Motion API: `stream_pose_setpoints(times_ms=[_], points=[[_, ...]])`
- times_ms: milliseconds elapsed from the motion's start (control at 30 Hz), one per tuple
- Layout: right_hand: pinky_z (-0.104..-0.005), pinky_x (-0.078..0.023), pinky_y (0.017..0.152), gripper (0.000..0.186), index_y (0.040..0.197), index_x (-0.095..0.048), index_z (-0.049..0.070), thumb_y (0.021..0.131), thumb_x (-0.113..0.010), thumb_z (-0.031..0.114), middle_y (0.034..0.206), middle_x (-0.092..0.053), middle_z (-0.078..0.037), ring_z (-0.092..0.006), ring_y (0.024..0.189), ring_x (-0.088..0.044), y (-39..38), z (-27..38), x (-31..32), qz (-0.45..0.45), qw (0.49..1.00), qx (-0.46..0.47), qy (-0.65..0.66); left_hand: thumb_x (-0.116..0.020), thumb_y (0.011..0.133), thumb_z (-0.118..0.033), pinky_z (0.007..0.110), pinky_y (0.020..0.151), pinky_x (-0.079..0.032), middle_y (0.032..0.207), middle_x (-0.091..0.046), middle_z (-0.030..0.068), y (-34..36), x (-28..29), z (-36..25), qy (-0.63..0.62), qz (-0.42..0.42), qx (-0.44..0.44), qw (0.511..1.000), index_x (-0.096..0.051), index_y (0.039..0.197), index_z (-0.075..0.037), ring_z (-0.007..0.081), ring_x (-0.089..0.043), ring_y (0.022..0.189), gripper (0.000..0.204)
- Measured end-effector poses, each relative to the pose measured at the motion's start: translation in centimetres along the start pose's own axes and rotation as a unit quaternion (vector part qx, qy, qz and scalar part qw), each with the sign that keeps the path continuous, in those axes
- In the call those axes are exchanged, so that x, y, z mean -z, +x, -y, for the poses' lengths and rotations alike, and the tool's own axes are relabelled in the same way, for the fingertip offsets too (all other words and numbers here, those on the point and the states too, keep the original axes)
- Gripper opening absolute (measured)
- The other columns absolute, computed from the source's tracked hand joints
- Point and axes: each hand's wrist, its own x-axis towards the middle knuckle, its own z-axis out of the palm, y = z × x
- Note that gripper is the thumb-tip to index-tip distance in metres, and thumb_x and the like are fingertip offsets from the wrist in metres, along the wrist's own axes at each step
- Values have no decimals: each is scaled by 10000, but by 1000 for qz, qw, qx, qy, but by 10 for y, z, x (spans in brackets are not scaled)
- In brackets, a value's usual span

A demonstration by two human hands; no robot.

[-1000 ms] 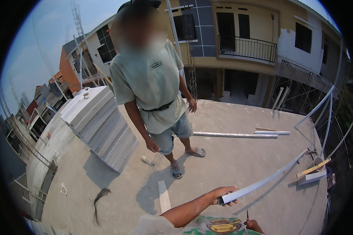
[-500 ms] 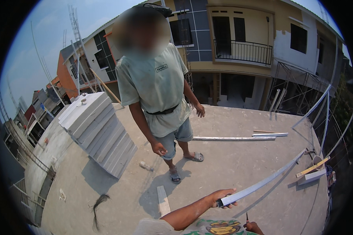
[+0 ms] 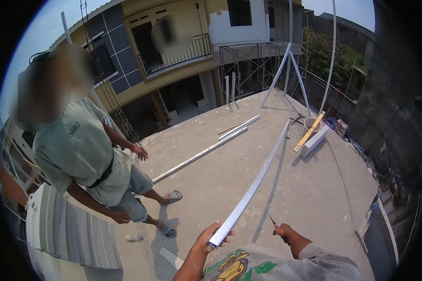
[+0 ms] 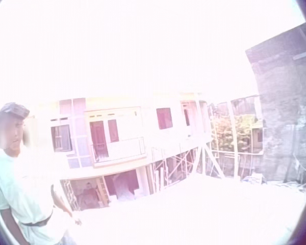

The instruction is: The person uses tin snips to cut a long white metal profile into shorter pieces on a rooftop construction site. The person repeatedly positions the profile, cuts it, and places the cut pieces on the ground. Other workers are visible in the background.

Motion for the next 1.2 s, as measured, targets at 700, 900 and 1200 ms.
stream_pose_setpoints(times_ms=[700,900,1200], points=[[-337,-528,575,268,967,-545,26,771,-702,121,798,-588,-82,-195,627,-613,-87,94,205,-143,861,180,454,-396,1018,-487,307,491,-587,1098,-649,299,0,5,21,-67,-28,9,997,-437,1394,35,267,-687,712,645],[-306,-515,589,310,1006,-549,21,786,-697,182,836,-592,-78,-165,646,-596,-133,169,270,-130,776,323,526,-392,1018,-488,300,485,-580,1078,-658,287,1,2,24,-26,-57,6,998,-445,1374,51,254,-676,702,648],[-336,-513,591,274,993,-532,47,818,-668,208,809,-585,-81,-187,648,-612,-74,148,217,-78,776,246,575,-534,990,-426,279,463,-552,1068,-652,244,1,-12,19,-28,-18,47,998,-438,1357,8,203,-663,668,577]])
